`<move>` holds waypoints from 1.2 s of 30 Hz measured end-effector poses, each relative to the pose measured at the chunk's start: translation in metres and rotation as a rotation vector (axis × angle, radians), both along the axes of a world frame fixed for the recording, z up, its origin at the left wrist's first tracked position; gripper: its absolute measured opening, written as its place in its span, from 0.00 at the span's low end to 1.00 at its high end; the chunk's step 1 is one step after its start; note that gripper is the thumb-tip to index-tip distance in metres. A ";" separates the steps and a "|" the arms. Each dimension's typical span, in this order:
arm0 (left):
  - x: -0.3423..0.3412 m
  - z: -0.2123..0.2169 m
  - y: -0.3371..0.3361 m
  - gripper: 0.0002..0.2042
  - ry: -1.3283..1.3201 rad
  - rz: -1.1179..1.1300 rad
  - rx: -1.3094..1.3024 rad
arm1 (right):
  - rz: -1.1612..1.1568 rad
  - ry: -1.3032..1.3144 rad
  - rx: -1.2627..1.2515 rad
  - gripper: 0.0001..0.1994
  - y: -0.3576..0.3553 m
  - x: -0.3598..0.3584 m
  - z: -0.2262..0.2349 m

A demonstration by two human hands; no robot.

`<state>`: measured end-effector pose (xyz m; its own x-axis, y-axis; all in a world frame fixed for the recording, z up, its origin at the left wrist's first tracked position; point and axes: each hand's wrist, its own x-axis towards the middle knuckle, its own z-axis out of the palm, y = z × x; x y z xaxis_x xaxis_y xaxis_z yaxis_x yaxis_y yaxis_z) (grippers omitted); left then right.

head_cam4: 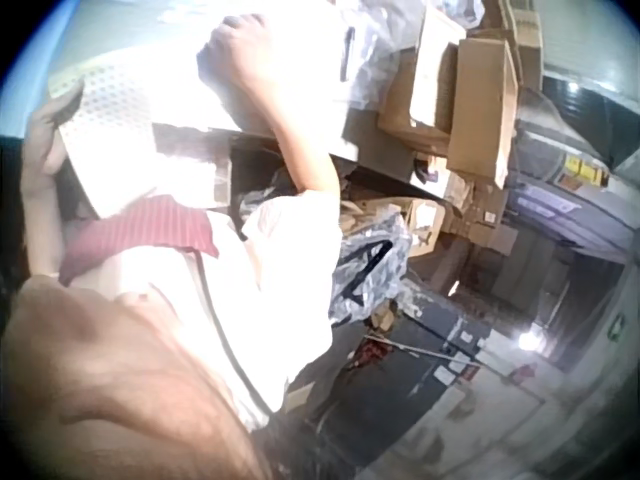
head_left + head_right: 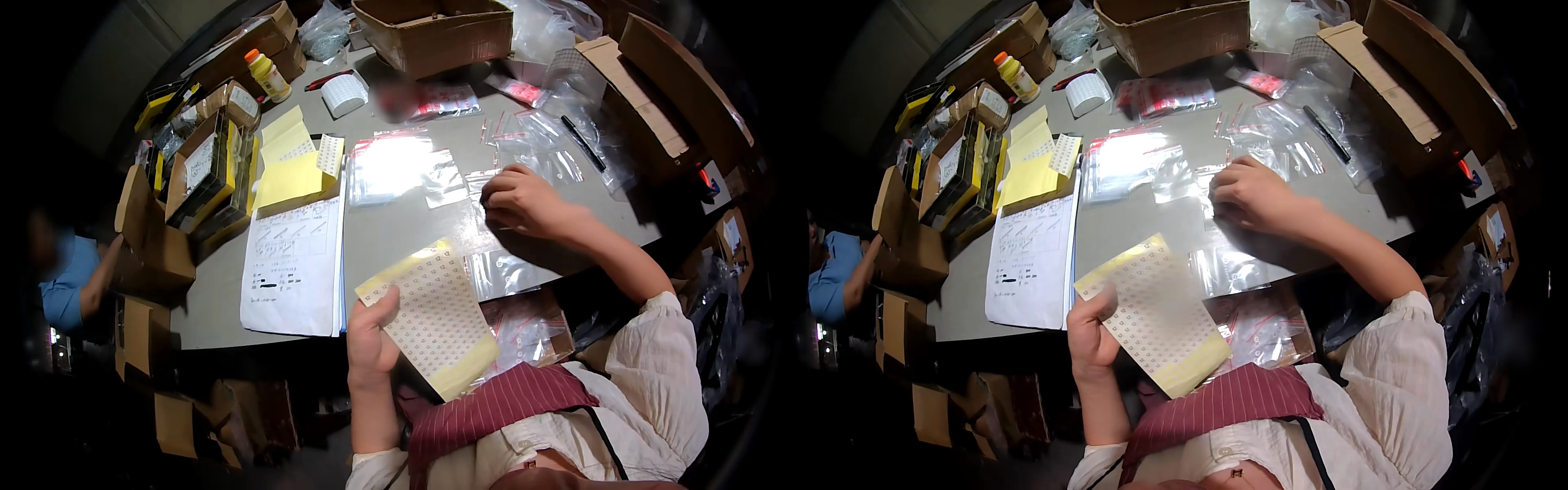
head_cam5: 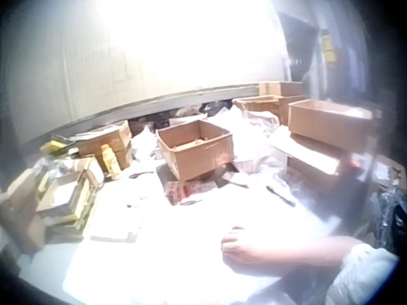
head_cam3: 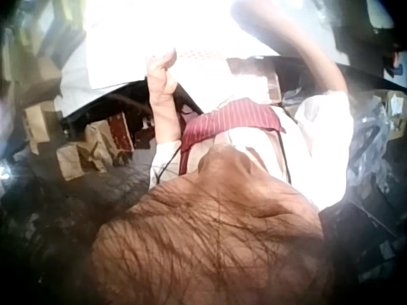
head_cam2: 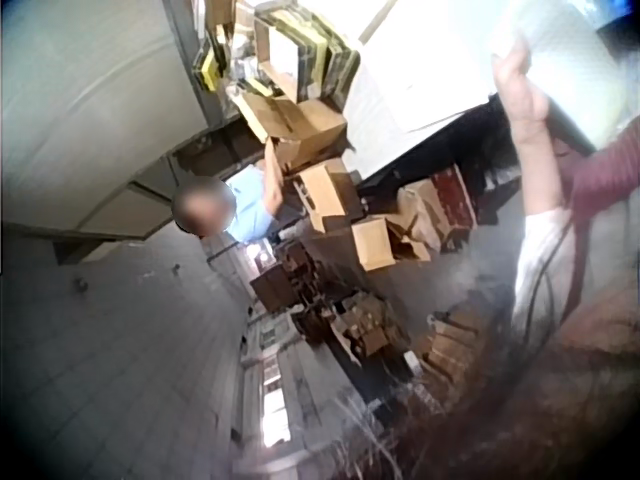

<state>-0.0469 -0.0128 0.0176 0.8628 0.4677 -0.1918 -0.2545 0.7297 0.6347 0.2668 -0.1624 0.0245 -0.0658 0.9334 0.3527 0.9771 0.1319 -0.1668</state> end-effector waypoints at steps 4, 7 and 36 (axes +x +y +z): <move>-0.005 0.002 0.003 0.21 -0.053 -0.003 -0.023 | 0.024 0.164 -0.157 0.08 -0.038 -0.024 0.018; -0.005 0.002 0.003 0.20 -0.136 -0.056 -0.083 | 0.115 0.276 -0.199 0.10 -0.063 -0.045 0.019; 0.023 0.018 -0.056 0.21 -0.068 -0.172 0.128 | 0.068 0.659 0.191 0.08 -0.052 -0.084 0.035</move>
<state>-0.0236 -0.0690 0.0361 0.9410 0.3291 -0.0786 -0.1788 0.6809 0.7103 0.1827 -0.2148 0.0599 0.1625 0.8524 0.4969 0.6684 0.2754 -0.6910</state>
